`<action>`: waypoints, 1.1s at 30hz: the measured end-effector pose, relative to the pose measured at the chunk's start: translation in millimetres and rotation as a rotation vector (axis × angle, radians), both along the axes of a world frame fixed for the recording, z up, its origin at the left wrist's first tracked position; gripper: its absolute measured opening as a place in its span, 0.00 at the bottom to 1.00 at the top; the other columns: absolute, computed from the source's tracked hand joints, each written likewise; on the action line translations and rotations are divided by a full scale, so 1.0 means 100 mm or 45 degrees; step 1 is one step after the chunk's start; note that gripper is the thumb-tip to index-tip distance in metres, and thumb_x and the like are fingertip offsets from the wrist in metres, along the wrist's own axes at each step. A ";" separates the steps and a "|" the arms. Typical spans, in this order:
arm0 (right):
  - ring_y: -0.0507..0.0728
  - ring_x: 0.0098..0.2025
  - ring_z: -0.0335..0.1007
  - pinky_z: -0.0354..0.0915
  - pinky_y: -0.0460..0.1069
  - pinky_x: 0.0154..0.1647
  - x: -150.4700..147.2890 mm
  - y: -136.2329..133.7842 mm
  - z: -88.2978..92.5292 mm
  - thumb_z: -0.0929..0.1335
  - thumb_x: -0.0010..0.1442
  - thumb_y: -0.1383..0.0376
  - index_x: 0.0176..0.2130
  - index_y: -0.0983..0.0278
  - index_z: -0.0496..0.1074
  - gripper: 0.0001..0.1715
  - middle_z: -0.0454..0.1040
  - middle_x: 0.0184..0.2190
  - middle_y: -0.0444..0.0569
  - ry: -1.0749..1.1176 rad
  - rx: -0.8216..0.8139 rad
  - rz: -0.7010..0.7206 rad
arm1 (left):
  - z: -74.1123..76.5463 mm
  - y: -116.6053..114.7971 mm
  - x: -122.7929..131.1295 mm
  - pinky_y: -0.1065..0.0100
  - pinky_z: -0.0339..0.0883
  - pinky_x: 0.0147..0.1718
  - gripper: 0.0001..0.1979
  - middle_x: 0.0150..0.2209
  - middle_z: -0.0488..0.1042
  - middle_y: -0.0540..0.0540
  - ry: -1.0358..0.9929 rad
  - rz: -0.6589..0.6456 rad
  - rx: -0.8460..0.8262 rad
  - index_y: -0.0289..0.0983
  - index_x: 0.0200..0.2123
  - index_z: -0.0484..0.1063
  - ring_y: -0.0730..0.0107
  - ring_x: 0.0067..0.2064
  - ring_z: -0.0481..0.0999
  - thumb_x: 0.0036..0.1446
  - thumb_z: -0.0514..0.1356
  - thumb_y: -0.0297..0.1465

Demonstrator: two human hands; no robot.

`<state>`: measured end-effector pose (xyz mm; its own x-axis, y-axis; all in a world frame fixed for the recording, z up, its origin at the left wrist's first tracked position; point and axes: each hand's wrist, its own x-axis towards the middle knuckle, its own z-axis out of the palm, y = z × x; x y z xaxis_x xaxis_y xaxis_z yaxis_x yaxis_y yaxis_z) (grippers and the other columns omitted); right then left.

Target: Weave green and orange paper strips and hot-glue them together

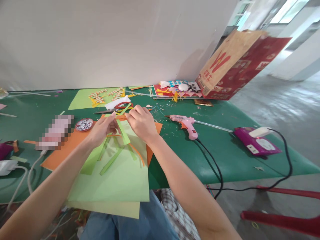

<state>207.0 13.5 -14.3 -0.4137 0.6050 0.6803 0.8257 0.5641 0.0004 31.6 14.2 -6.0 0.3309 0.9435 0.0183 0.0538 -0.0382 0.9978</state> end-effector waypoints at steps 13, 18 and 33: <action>0.61 0.46 0.62 0.58 0.55 0.45 0.02 0.02 -0.02 0.62 0.64 0.65 0.51 0.63 0.71 0.17 0.73 0.41 0.54 0.228 -0.041 -0.199 | 0.00 0.02 0.02 0.72 0.60 0.18 0.21 0.18 0.70 0.49 -0.047 0.130 0.219 0.36 0.20 0.68 0.73 0.21 0.71 0.48 0.64 0.48; 0.58 0.36 0.67 0.62 0.52 0.38 0.08 0.05 0.05 0.70 0.55 0.55 0.37 0.65 0.73 0.16 0.72 0.31 0.50 0.969 -0.492 -0.229 | -0.03 0.04 0.01 0.73 0.59 0.18 0.21 0.18 0.68 0.51 -0.054 0.309 0.471 0.36 0.20 0.66 0.75 0.20 0.70 0.54 0.60 0.46; 0.46 0.20 0.54 0.52 0.47 0.24 -0.23 -0.06 0.06 0.75 0.39 0.49 0.15 0.64 0.66 0.25 0.63 0.15 0.40 1.766 -1.374 0.534 | 0.01 -0.04 0.01 0.73 0.61 0.23 0.23 0.20 0.73 0.49 0.404 0.178 0.747 0.37 0.19 0.67 0.74 0.22 0.68 0.61 0.52 0.44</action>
<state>184.4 7.6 -8.3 -0.1730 0.9838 0.0475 -0.2761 -0.0021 -0.9611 33.0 9.9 -5.1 0.2807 0.8412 0.4621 0.3844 -0.5397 0.7489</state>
